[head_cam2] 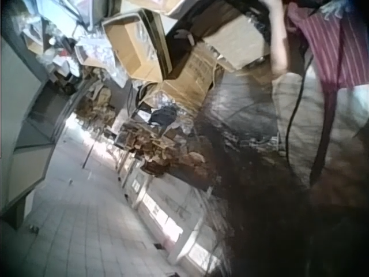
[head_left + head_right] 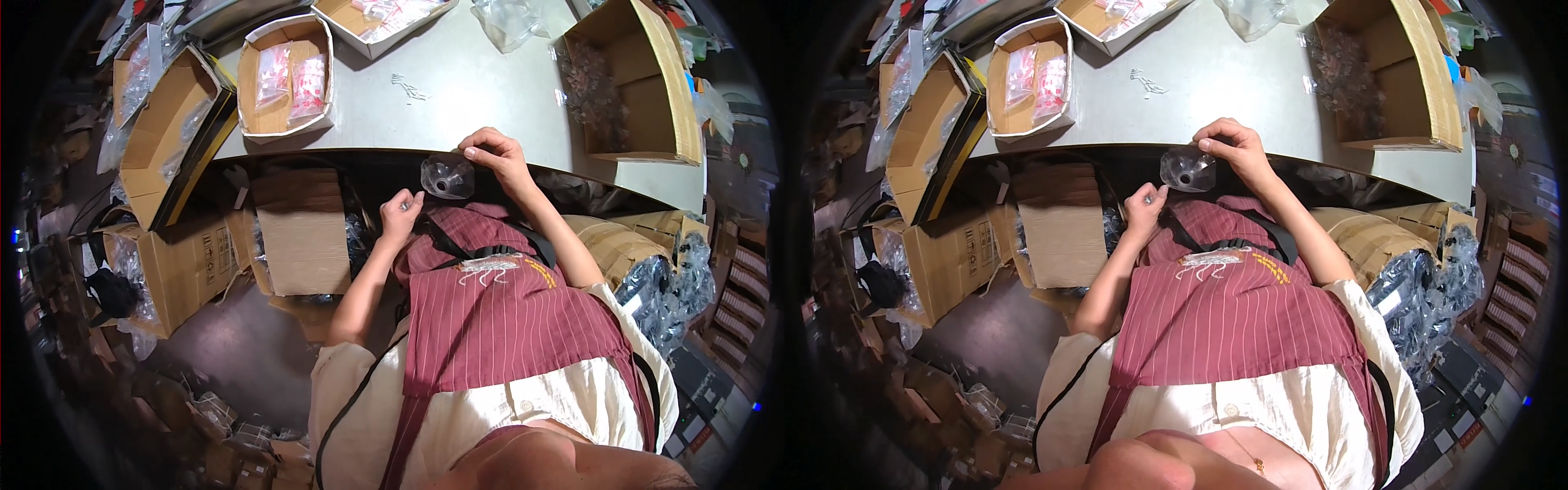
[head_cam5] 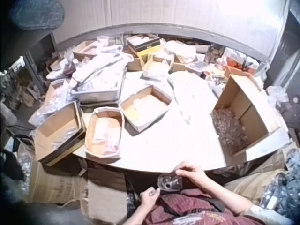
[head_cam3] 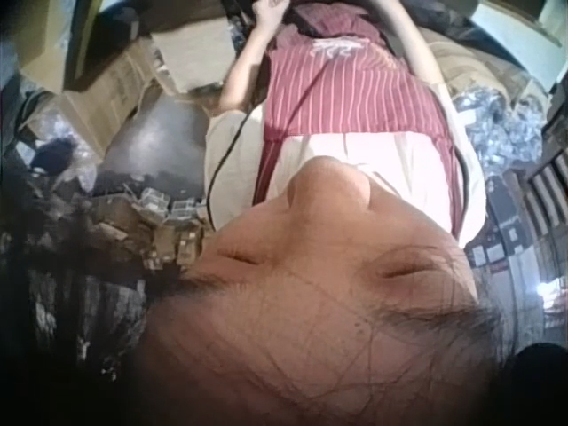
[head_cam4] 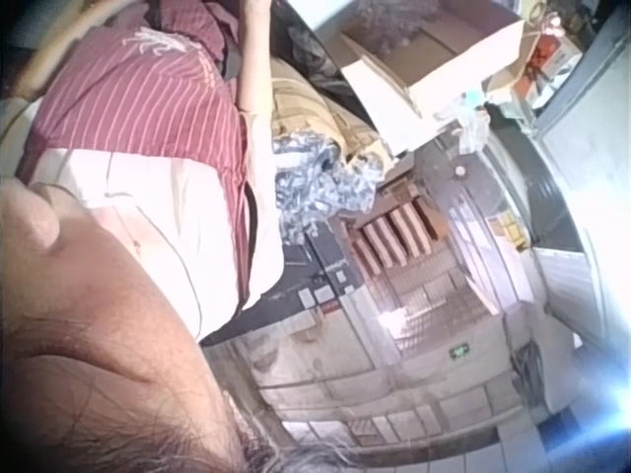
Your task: The person places small metal components into a plastic bag by hand and then puts the bag into a larger container.
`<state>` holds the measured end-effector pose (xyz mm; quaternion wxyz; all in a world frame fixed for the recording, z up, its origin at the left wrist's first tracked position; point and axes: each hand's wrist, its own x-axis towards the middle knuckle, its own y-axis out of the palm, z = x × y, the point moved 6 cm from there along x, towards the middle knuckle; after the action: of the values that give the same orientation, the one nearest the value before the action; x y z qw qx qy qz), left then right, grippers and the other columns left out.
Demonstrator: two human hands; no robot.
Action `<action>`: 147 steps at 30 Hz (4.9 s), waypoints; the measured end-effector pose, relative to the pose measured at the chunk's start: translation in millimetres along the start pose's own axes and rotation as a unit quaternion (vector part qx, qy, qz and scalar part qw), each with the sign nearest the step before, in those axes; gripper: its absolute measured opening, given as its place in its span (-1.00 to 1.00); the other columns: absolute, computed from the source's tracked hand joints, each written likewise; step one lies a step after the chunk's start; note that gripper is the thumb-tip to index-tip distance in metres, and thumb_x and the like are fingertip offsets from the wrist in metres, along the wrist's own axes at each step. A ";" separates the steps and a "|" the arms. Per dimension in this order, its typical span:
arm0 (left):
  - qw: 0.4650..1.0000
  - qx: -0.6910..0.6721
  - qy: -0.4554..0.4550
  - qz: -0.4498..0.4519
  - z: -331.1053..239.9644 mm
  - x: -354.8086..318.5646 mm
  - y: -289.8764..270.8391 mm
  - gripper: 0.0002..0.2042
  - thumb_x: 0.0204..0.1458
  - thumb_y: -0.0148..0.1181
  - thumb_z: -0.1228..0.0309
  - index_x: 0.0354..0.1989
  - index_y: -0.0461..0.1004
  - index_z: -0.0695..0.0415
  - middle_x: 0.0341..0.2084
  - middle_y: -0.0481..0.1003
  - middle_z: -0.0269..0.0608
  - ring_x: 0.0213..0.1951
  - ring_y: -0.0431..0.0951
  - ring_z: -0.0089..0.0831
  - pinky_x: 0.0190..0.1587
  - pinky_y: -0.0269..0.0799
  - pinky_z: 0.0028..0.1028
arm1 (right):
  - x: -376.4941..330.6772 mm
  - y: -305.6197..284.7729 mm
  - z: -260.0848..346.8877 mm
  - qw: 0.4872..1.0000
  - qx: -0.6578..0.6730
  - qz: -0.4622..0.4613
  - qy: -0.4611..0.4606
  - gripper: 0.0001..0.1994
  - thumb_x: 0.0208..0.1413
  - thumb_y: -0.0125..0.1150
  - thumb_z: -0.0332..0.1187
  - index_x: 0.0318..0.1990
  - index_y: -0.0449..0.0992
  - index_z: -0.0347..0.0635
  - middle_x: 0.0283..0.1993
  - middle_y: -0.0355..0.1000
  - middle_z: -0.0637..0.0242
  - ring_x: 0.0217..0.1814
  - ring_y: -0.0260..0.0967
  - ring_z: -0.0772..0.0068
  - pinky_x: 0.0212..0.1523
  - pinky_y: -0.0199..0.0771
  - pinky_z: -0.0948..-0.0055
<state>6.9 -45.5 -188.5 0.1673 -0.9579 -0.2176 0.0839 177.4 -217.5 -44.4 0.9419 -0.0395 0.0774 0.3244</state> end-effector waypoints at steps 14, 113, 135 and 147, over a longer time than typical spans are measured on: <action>0.915 -0.334 0.110 0.196 -216.3 40.0 -23.1 -0.37 -0.13 0.56 0.05 -0.10 0.38 0.24 -0.49 0.47 -0.43 -0.41 0.42 -0.74 -0.35 0.35 -0.67 | -28.7 18.2 131.9 0.955 -0.116 0.064 -0.264 -0.71 -0.06 0.30 -0.45 -0.12 0.70 -0.13 0.26 0.39 0.11 0.37 0.25 0.10 0.32 0.29 0.14; 0.519 -0.223 0.797 -0.213 -508.5 -44.9 -225.7 -0.55 0.14 0.29 0.44 0.18 0.36 0.30 0.10 0.37 -0.18 0.05 0.38 -0.32 0.00 0.44 -0.42 | 161.9 -215.9 222.2 0.619 -0.538 -0.430 -0.378 -0.63 -0.04 0.15 -0.53 0.00 0.51 -0.15 -0.31 0.48 0.34 -0.09 0.41 0.15 0.02 0.29 0.19; 0.646 -0.278 0.654 -0.280 -511.3 -60.5 -186.4 -0.67 0.18 0.13 0.46 0.10 0.32 0.23 -0.16 0.39 -0.17 -0.17 0.43 -0.38 -0.16 0.50 -0.42 | 402.2 -224.8 58.9 0.981 -0.067 -0.166 -0.072 -0.74 0.11 0.03 -0.56 -0.12 0.63 -0.31 -0.11 0.55 0.19 -0.10 0.57 0.17 0.00 0.57 0.32; 0.886 -0.327 0.137 -0.298 -344.3 -14.8 -199.9 -0.83 0.22 0.03 0.48 -0.07 0.33 0.26 -0.45 0.44 -0.12 -0.35 0.45 -0.36 -0.25 0.48 -0.35 | 423.5 -201.7 86.7 0.995 -0.096 0.019 -0.006 -0.75 0.31 -0.01 -0.34 -0.11 0.58 -0.29 -0.31 0.55 0.32 -0.50 0.42 0.57 -0.59 0.33 0.58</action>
<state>-3.6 19.9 204.4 -0.1099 -0.8504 -0.4829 -0.1774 641.7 -109.1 -26.7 0.9281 -0.1259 0.0406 0.3481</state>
